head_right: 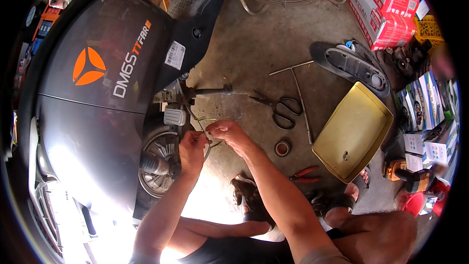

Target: The person uses scissors to cut wires on a scooter, then twists and connects the wire ends by hand. The person works on the scooter's wiring in a cluttered workshop.

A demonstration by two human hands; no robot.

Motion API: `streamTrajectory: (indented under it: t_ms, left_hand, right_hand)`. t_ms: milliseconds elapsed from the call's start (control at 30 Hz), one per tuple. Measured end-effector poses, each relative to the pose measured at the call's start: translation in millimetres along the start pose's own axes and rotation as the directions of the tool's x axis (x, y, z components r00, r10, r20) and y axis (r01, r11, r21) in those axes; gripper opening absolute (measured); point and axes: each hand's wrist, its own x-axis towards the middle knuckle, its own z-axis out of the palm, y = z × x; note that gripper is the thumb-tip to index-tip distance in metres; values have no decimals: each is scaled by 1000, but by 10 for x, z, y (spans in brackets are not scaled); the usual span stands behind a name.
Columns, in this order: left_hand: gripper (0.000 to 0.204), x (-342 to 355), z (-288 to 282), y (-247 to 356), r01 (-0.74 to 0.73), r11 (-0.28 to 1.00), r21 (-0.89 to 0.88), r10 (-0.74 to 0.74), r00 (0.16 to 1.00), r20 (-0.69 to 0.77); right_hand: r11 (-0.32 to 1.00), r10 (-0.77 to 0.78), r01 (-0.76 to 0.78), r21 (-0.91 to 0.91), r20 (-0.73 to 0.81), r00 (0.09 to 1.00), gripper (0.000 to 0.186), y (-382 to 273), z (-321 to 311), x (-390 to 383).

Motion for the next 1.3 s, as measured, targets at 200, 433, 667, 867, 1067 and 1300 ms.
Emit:
streamTrajectory:
  t_ms: [200, 433, 667, 867, 1067, 1300]
  left_hand:
    - [18, 13, -51, -139, 97, 981, -166, -98, 995, 3]
    - [16, -19, -52, -28, 167, 964, -206, -165, 986, 24]
    - [14, -33, -90, -48, 230, 942, -244, -225, 973, 46]
    - [13, -47, -70, -24, 221, 936, -274, -218, 975, 44]
    - [12, -47, -59, -47, 233, 936, -265, -230, 972, 42]
    - [13, -61, -39, -35, 201, 941, -270, -198, 979, 41]
  right_hand:
    - [982, 115, -129, 139, 104, 988, 33, 41, 36, 99]
    - [946, 141, -182, 269, 166, 976, 26, 74, 21, 131]
    - [950, 174, -233, 206, 270, 947, 19, -33, 33, 214]
    - [947, 218, -271, 174, 272, 937, 16, -73, 26, 269]
    - [946, 234, -280, 166, 250, 939, 12, -71, 26, 312]
    - [951, 231, -277, 138, 277, 933, 13, -68, -12, 312]
